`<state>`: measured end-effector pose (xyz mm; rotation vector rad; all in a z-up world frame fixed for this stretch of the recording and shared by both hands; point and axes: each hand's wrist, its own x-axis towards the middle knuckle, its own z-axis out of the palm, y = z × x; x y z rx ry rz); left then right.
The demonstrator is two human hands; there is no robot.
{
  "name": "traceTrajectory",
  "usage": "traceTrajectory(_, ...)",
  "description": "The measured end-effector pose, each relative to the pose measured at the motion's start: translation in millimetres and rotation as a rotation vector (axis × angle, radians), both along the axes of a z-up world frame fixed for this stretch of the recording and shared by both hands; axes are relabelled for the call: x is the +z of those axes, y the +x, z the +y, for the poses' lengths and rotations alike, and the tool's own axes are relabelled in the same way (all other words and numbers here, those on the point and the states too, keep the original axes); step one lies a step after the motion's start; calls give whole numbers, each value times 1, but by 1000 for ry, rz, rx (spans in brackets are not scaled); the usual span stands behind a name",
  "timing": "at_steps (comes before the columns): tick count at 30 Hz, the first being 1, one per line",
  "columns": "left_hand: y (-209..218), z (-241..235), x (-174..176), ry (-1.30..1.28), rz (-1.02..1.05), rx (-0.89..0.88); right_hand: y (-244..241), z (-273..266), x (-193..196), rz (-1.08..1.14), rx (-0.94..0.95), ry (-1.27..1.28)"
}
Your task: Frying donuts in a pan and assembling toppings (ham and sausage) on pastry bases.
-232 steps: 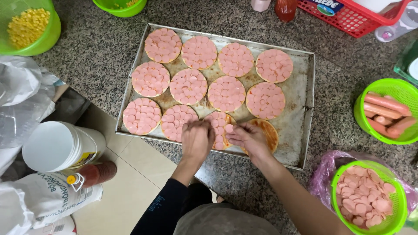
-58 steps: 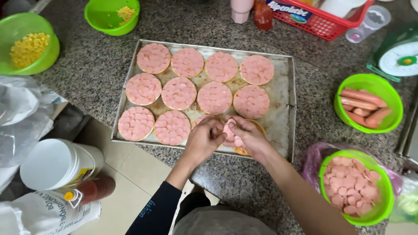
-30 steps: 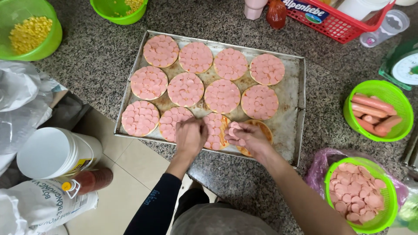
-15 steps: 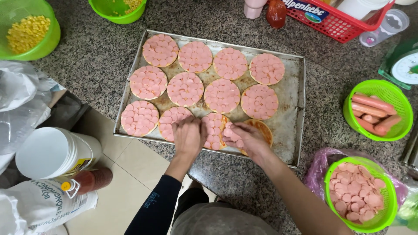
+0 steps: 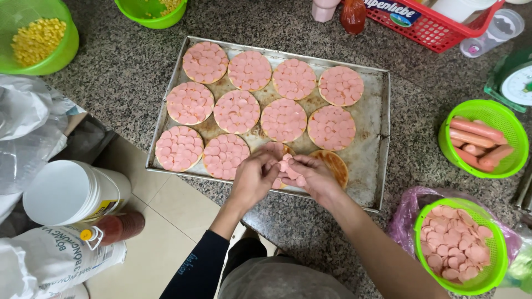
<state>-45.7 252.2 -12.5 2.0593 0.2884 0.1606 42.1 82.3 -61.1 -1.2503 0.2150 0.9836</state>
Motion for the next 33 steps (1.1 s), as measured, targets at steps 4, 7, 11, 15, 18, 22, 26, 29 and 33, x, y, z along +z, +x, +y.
traceTrajectory(4, -3, 3, 1, 10, -47, 8, -2, 5, 8, -23, 47, 23)
traceTrajectory(7, -2, 3, 6, 51, -83, -6, -4, 4, 6, -51, 64, 7)
traceTrajectory(11, -3, 4, 6, 96, -133, -42, -2, 7, 9, -28, 32, -29)
traceTrajectory(15, -4, 3, 1, 314, -277, -60, 1, 8, 15, 56, 10, -20)
traceTrajectory(18, -4, 1, -1, 414, -344, -48, 4, 5, 7, 142, -12, 46)
traceTrajectory(22, 0, 4, 15, 240, -207, 47, 6, 9, 22, 144, -115, -4)
traceTrajectory(26, -5, 23, -8, 113, 44, 173, 11, -1, -4, 116, -108, 25)
traceTrajectory(29, -10, 33, -26, 226, 41, 237, 11, -4, -10, 88, -93, 28)
traceTrajectory(33, -10, 22, -23, 189, 60, 152, 10, -4, -6, 92, -81, -22)
